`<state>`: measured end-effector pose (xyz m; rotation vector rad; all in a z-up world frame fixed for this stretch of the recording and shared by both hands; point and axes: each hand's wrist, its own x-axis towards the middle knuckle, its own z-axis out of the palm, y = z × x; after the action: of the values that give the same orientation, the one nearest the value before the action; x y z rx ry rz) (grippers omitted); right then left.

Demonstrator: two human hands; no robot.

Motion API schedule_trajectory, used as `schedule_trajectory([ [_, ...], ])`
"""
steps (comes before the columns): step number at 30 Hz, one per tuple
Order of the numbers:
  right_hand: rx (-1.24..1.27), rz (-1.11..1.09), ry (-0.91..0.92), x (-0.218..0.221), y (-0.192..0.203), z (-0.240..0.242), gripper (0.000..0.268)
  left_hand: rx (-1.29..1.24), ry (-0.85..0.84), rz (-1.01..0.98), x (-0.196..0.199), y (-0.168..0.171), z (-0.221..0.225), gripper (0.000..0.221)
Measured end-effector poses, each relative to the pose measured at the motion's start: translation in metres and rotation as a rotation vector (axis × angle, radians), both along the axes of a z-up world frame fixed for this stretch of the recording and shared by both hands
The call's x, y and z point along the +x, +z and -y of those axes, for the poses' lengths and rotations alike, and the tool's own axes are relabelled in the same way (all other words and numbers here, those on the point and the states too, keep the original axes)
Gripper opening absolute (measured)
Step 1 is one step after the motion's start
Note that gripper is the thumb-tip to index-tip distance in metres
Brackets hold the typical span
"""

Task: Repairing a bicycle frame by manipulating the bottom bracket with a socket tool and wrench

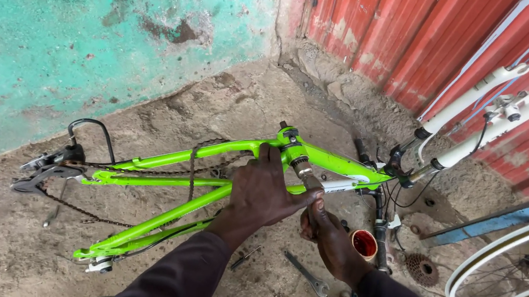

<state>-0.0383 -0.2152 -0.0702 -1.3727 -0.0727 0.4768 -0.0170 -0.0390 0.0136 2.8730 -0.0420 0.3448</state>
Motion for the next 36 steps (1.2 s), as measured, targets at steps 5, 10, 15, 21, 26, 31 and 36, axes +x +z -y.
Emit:
schedule_trajectory([
  [5, -0.124, 0.148, -0.139, 0.0, -0.013, -0.002, 0.058, 0.005, -0.034, -0.009, 0.0, 0.0, 0.001, 0.118],
  [10, -0.2, 0.238, -0.158, 0.005, -0.017, 0.0, 0.054, 0.012, -0.048, -0.026, -0.002, 0.002, -0.002, 0.12],
  [15, -0.423, 0.412, -0.262, 0.012, -0.01, 0.01, 0.052, 0.072, -0.1, 0.061, 0.0, -0.007, -0.006, 0.112],
  [21, -0.778, 0.849, -0.455, 0.027, -0.011, 0.035, 0.049, -0.058, -0.122, 0.207, -0.009, 0.006, -0.007, 0.094],
  [26, -1.005, 1.029, -0.474, 0.02, 0.038, 0.04, 0.054, -0.079, -0.149, 0.204, -0.011, 0.012, -0.008, 0.095],
  [31, -1.141, 1.182, -0.431, 0.018, 0.079, 0.043, 0.058, -0.02, -0.147, 0.244, -0.006, 0.005, -0.008, 0.092],
  [36, -1.156, 1.432, -0.429, 0.034, 0.083, 0.051, 0.059, -0.015, -0.172, 0.17, -0.008, 0.01, -0.011, 0.093],
])
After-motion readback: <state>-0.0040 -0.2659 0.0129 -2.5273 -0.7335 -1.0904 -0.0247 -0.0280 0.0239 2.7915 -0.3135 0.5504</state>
